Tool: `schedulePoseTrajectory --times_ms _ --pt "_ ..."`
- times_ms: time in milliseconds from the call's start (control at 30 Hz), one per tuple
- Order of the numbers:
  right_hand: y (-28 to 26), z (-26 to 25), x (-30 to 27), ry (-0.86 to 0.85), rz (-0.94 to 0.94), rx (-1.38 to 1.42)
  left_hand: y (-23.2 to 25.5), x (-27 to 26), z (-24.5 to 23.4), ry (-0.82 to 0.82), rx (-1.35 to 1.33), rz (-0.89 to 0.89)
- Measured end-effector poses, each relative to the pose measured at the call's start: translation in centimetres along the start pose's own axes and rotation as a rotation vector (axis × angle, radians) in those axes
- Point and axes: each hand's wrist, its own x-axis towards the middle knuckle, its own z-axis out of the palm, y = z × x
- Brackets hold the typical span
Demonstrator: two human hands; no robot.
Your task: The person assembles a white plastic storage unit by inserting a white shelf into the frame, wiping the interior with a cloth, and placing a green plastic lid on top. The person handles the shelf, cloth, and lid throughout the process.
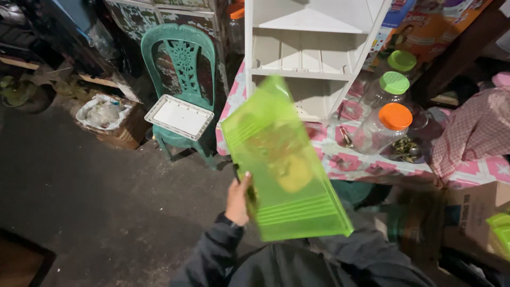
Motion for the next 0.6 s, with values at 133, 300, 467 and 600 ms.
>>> schedulePoseTrajectory --times_ms 133,300,467,600 --pt "-5.0 2.1 -2.8 -0.193 -0.342 -0.161 2.9 0.7 2.1 0.021 0.047 0.0" --pt "-0.4 0.5 -4.1 -0.248 -0.106 0.063 7.9 1.8 -0.2 0.151 0.041 0.229" --pt "3.3 -5.7 1.0 0.469 0.802 0.877 6.3 2.5 -2.2 0.251 0.067 0.384" --pt "-2.3 -7.9 3.1 0.188 0.486 0.056 4.2 3.0 -1.5 0.199 0.197 0.487"
